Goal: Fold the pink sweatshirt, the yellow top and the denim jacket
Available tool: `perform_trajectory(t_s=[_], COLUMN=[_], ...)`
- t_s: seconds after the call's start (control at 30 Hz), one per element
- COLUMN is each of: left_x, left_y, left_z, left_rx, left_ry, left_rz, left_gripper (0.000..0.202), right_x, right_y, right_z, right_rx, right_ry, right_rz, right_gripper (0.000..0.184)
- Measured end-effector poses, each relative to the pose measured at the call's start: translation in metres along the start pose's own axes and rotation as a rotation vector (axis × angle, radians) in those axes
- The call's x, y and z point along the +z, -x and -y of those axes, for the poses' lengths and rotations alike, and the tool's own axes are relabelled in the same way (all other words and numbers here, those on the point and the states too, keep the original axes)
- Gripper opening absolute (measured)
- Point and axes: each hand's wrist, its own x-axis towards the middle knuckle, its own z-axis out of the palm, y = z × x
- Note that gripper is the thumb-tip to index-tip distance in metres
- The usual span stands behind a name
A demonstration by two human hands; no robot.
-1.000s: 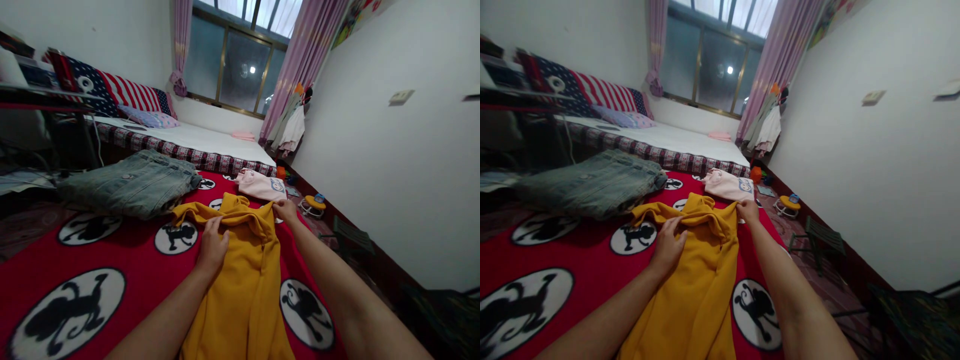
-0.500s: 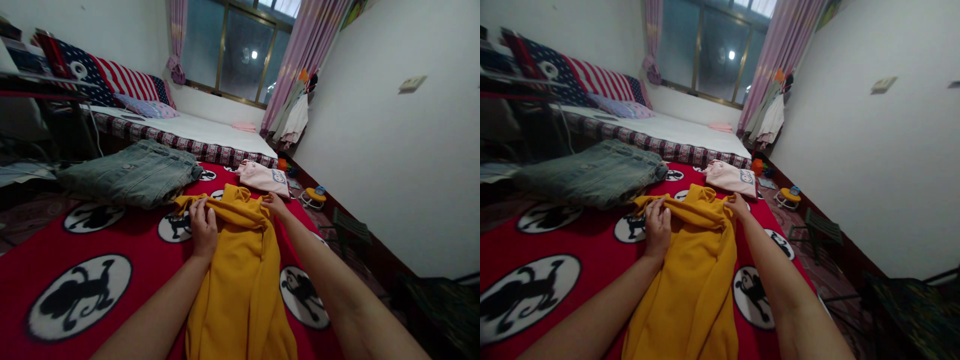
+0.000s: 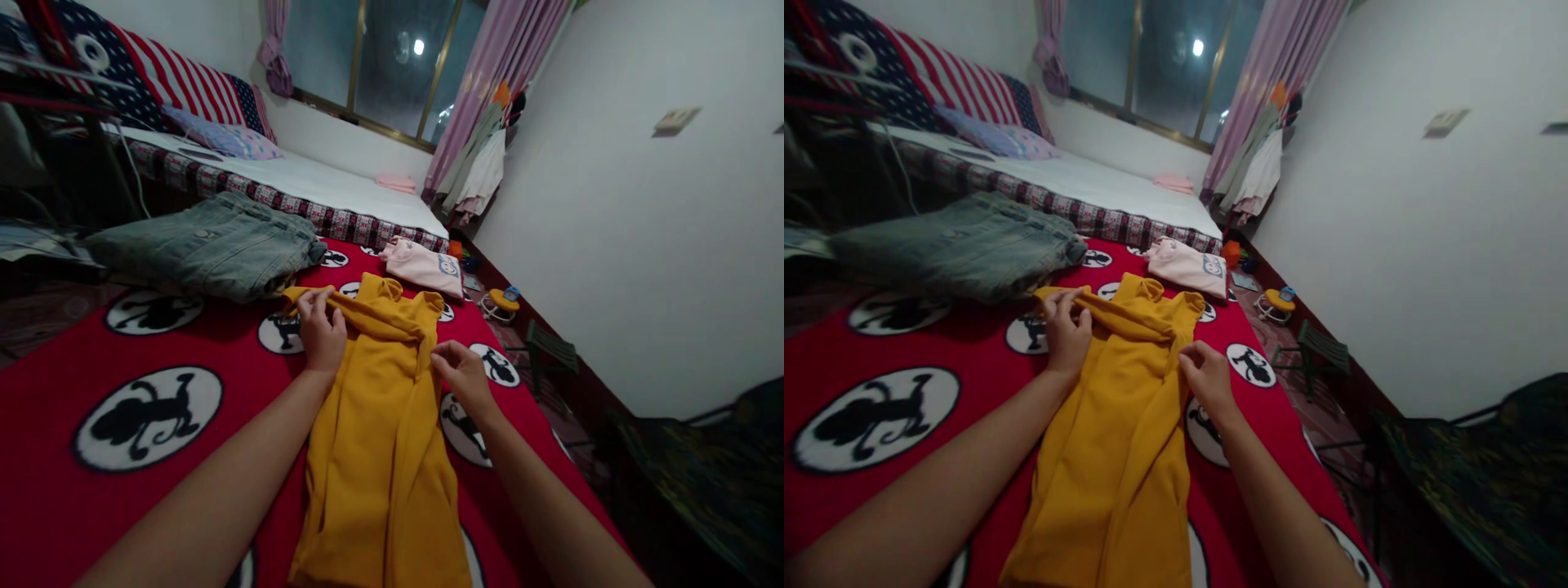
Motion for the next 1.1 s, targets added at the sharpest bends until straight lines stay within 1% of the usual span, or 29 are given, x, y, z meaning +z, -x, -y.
perform_trajectory(t_s=[0.07, 0.13, 0.2, 0.27, 0.3, 0.37, 0.4, 0.47, 0.53, 0.6, 0.67, 0.73, 0.8, 0.87, 1.0, 1.1], left_x=[-0.002, -0.001, 0.002, 0.008, 0.010, 0.015, 0.016, 0.018, 0.018, 0.018, 0.017, 0.016, 0.015, 0.015, 0.016, 0.016], left_y=[0.003, 0.008, 0.014, 0.019, 0.020, 0.022, 0.021, 0.019, 0.016, 0.012, 0.007, 0.003, 0.000, -0.001, 0.002, 0.004], left_z=[-0.010, -0.020, -0.024, -0.022, -0.019, -0.012, -0.009, -0.004, -0.003, -0.004, -0.005, -0.003, -0.001, 0.002, 0.003, 0.002], left_rx=[0.134, 0.250, 0.346, 0.420, 0.440, 0.430, 0.409, 0.362, 0.324, 0.292, 0.239, 0.168, 0.104, 0.074, 0.088, 0.111], left_ry=[-0.039, -0.045, -0.044, -0.072, -0.091, -0.125, -0.133, -0.124, -0.086, -0.025, 0.033, 0.066, 0.069, 0.060, 0.065, 0.075], left_rz=[0.102, 0.245, 0.412, 0.564, 0.620, 0.686, 0.701, 0.720, 0.695, 0.593, 0.442, 0.335, 0.305, 0.324, 0.363, 0.384], left_gripper=[0.034, 0.036, 0.045, 0.055, 0.058, 0.061, 0.060, 0.049, 0.032, 0.021, 0.016, 0.014, 0.013, 0.013, 0.012, 0.012], right_x=[-0.005, -0.008, -0.006, -0.002, 0.000, 0.003, 0.004, 0.001, -0.004, -0.009, -0.011, -0.011, -0.010, -0.009, -0.005, -0.001], right_y=[0.010, 0.015, 0.016, 0.014, 0.013, 0.010, 0.009, 0.006, 0.004, 0.001, 0.000, 0.002, 0.006, 0.014, 0.030, 0.032], right_z=[0.012, 0.025, 0.036, 0.041, 0.041, 0.039, 0.037, 0.033, 0.033, 0.035, 0.037, 0.037, 0.034, 0.031, 0.030, 0.034], right_rx=[-0.101, -0.200, -0.245, -0.211, -0.182, -0.133, -0.121, -0.125, -0.148, -0.173, -0.183, -0.173, -0.145, -0.104, -0.041, -0.019], right_ry=[0.123, 0.298, 0.538, 0.772, 0.858, 0.954, 0.968, 0.933, 0.799, 0.571, 0.335, 0.198, 0.196, 0.275, 0.494, 0.656], right_rz=[0.063, 0.148, 0.256, 0.371, 0.426, 0.496, 0.504, 0.469, 0.381, 0.249, 0.130, 0.066, 0.086, 0.171, 0.377, 0.450], right_gripper=[0.011, 0.019, 0.028, 0.029, 0.027, 0.024, 0.022, 0.018, 0.013, 0.011, 0.009, 0.010, 0.010, 0.009, 0.015, 0.009])
